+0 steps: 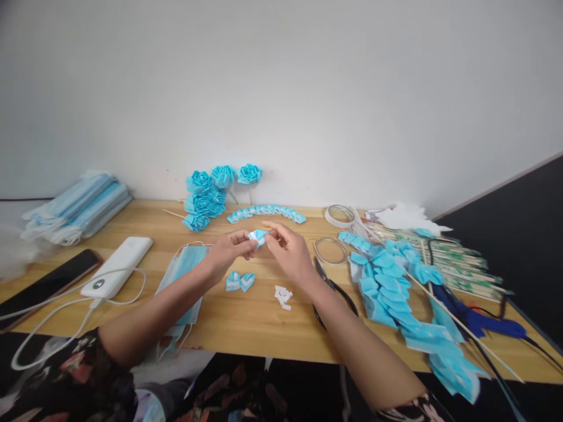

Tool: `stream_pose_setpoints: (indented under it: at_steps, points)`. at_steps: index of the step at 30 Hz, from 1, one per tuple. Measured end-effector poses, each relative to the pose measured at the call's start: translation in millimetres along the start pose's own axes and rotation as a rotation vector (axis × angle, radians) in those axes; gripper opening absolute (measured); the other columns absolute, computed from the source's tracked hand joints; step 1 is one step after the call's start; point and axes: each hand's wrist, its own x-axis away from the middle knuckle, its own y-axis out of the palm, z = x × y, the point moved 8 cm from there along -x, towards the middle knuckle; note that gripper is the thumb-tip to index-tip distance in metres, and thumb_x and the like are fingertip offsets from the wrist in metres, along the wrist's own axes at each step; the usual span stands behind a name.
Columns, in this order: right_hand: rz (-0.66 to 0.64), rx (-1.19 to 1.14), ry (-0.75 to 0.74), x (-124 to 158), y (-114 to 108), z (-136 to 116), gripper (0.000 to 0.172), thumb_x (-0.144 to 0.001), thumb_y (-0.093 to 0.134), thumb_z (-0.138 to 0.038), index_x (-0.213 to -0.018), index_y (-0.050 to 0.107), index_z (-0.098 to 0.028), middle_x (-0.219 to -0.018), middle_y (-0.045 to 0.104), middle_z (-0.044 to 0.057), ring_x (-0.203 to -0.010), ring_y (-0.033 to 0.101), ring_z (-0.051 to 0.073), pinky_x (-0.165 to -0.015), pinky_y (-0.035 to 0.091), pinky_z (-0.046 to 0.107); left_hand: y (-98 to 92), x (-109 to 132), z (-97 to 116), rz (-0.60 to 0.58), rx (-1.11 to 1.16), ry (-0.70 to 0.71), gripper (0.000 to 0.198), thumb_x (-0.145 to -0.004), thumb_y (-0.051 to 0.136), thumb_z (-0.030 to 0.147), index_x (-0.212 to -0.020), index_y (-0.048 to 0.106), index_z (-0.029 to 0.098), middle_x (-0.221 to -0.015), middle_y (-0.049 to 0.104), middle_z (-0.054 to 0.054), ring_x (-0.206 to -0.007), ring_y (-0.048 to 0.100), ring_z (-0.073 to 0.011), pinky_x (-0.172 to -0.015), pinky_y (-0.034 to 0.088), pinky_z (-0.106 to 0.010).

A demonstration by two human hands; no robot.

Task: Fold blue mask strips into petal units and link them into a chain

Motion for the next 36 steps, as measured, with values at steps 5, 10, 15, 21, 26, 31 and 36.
stream_pose_setpoints:
  at_steps: [5, 10, 15, 21, 26, 31, 36]
  points:
    - [-0.042, -0.151, 0.071, -8, 5, 5, 0.037, -0.087, 0.055, -0.041, -0.114, 0.066, -0.018, -0.074, 0.062, 0.001, -0.064, 0.057, 0.013, -0.06, 0.051, 0.027, 3.8, -8, -10, -0.034, -0.003, -0.013, 0.024, -0.069, 0.066, 0.037, -0.064, 0.053, 0.018, -0.059, 0.054, 0.003, -0.054, 0.047, -0.0085, -0.056, 0.039, -0.024]
    - [0.0, -0.148, 0.093, -4, 8, 20, 0.034, -0.081, 0.061, -0.035, -0.109, 0.069, -0.018, -0.073, 0.059, -0.001, -0.064, 0.054, 0.01, -0.058, 0.046, 0.023, 7.0, -6, -24, -0.063, -0.086, -0.001, 0.024, -0.071, 0.066, 0.038, -0.065, 0.056, 0.017, -0.059, 0.053, 0.003, -0.054, 0.045, -0.0081, -0.053, 0.035, -0.022]
    - [0.003, -0.122, 0.099, 4, 6, 27, 0.034, -0.083, 0.06, -0.031, -0.114, 0.067, -0.021, -0.078, 0.06, -0.001, -0.066, 0.054, 0.01, -0.06, 0.045, 0.022, 8.6, -2, -31, -0.126, -0.125, -0.002, 0.02, -0.073, 0.064, 0.037, -0.068, 0.062, 0.017, -0.061, 0.056, 0.002, -0.056, 0.047, -0.009, -0.054, 0.037, -0.022]
    - [-0.014, -0.092, 0.071, 6, 8, 24, 0.033, -0.084, 0.059, -0.03, -0.115, 0.065, -0.02, -0.078, 0.061, -0.001, -0.069, 0.055, 0.011, -0.062, 0.045, 0.023, 7.5, 0, -25, -0.108, -0.079, -0.025, 0.021, -0.071, 0.066, 0.038, -0.073, 0.061, 0.018, -0.063, 0.056, 0.003, -0.054, 0.045, -0.0082, -0.053, 0.034, -0.022]
    - [0.008, -0.081, 0.093, 7, 5, 24, 0.032, -0.088, 0.056, -0.036, -0.114, 0.066, -0.021, -0.079, 0.062, 0.0, -0.068, 0.057, 0.011, -0.063, 0.047, 0.024, 5.8, -2, -29, -0.089, -0.093, -0.016, 0.023, -0.072, 0.065, 0.037, -0.065, 0.054, 0.017, -0.057, 0.05, 0.004, -0.052, 0.04, -0.0069, -0.051, 0.031, -0.022]
    - [0.011, -0.21, 0.125, 5, 1, 24, 0.034, -0.09, 0.054, -0.039, -0.117, 0.063, -0.02, -0.08, 0.063, 0.001, -0.07, 0.059, 0.013, -0.068, 0.051, 0.027, -2.8, -4, -33, -0.005, -0.009, -0.014, 0.024, -0.073, 0.064, 0.038, -0.067, 0.054, 0.017, -0.059, 0.052, 0.004, -0.052, 0.042, -0.0067, -0.053, 0.035, -0.022]
    - [-0.015, -0.187, 0.136, 5, 5, 24, 0.037, -0.082, 0.062, -0.031, -0.117, 0.063, -0.021, -0.083, 0.061, -0.001, -0.071, 0.058, 0.012, -0.068, 0.049, 0.026, -0.8, -2, -33, -0.041, -0.003, -0.029, 0.026, -0.075, 0.065, 0.04, -0.071, 0.055, 0.016, -0.061, 0.054, 0.003, -0.053, 0.044, -0.0068, -0.053, 0.036, -0.021]
